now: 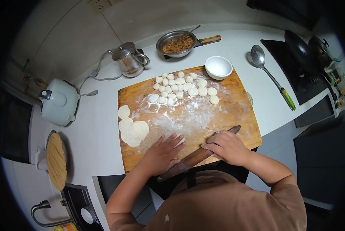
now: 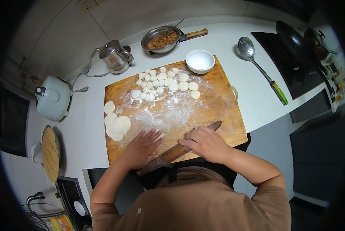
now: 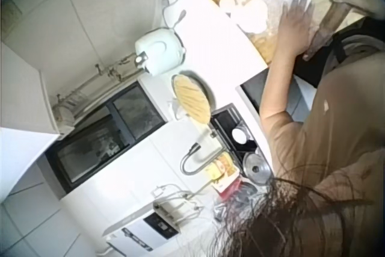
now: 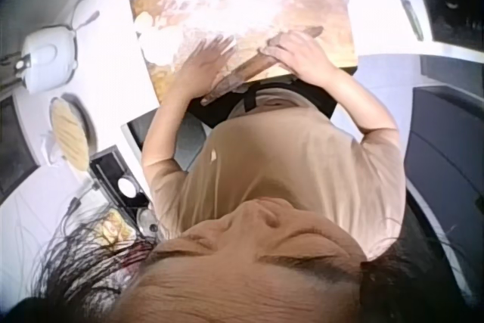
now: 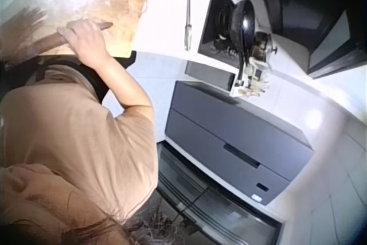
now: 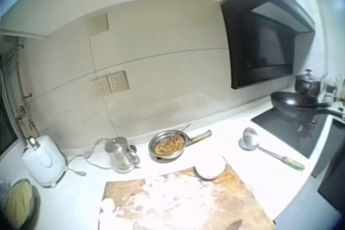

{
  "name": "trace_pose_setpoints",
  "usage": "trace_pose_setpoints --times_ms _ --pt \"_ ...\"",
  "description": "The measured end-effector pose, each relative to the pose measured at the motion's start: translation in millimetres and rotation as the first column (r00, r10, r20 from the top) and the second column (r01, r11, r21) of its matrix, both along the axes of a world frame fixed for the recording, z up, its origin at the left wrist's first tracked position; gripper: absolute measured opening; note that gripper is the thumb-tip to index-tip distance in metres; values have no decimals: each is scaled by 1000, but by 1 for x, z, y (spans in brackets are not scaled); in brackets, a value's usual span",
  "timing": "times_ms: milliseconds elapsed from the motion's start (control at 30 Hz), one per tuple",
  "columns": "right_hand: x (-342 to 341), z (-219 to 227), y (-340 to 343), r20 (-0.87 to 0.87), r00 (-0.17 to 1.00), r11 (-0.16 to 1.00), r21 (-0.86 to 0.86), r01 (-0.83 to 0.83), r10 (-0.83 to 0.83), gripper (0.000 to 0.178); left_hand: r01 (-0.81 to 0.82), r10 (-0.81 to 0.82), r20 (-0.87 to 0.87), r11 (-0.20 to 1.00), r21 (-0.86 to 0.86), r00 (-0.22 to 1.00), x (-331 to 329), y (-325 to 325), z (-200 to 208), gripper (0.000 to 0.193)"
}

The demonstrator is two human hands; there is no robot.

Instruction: The person rolls small dough balls into flat circular wrappers using a rolling pin on a floured wooden board. They then scoop a meat filling from a metal bowl and place it onto the center of a wrapper, beginning to fold the edges to form a dumpling.

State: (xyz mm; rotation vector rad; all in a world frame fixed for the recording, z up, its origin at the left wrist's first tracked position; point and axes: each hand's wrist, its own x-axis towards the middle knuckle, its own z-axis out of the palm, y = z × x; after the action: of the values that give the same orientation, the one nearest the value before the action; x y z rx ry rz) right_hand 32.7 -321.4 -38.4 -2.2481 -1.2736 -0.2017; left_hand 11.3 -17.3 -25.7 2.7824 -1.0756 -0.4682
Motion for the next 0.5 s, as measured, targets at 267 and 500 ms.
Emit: trace_pose_setpoints --times_ms 267,500 --pt "2 -1 -4 2 1000 999 -21 25 -25 45 -303 311 107 949 -86 944 37 -9 -15 72" --pt "-3 0 -6 14 1000 999 -36 -11 11 44 211 -213 17 949 -232 977 46 -54 -14 63"
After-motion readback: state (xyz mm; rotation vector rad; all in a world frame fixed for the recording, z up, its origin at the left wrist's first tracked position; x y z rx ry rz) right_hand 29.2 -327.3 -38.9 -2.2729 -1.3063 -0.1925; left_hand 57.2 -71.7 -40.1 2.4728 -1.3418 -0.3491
